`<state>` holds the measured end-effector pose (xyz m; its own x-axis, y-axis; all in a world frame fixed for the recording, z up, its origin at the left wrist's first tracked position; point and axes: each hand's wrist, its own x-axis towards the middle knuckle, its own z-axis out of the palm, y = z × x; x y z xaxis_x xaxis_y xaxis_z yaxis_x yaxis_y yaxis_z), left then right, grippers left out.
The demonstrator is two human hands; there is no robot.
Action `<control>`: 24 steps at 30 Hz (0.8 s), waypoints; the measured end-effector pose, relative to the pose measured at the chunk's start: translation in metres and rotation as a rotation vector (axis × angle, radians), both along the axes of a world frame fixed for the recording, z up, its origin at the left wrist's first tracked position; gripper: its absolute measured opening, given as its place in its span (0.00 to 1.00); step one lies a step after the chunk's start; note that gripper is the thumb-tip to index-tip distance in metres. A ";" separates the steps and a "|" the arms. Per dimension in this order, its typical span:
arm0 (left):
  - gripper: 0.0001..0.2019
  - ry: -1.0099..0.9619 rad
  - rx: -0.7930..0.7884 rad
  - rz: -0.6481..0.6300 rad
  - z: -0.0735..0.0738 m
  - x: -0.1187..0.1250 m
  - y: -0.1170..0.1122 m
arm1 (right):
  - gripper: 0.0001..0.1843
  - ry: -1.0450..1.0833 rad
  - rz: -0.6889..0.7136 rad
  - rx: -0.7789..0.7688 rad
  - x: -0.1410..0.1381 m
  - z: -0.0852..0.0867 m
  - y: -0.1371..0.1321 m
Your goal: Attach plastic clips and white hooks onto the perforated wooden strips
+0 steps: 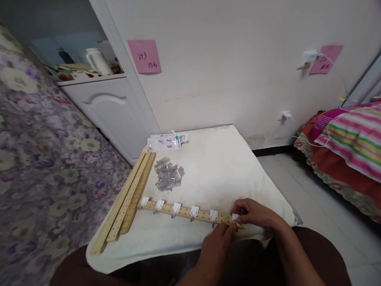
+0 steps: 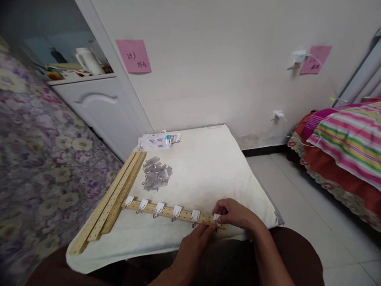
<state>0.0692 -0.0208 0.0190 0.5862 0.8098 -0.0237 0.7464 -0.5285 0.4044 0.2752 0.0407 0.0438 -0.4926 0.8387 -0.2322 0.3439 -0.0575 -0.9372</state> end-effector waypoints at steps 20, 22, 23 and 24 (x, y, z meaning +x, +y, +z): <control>0.30 -0.180 -0.079 0.000 0.001 -0.006 -0.002 | 0.16 0.071 0.025 0.026 0.003 -0.002 -0.003; 0.31 -0.217 -0.074 -0.005 -0.002 -0.008 -0.002 | 0.15 0.091 0.000 0.040 0.007 -0.002 -0.002; 0.31 -0.239 -0.067 -0.006 -0.002 -0.009 -0.002 | 0.15 0.097 -0.024 0.053 0.009 -0.002 -0.002; 0.31 -0.263 -0.059 -0.009 -0.002 -0.009 -0.002 | 0.14 0.101 -0.058 0.068 0.010 -0.002 -0.001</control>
<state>0.0599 -0.0232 0.0171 0.5855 0.8064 0.0835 0.6071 -0.5043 0.6141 0.2857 0.0397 0.0417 -0.4612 0.8783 -0.1260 0.2455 -0.0101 -0.9693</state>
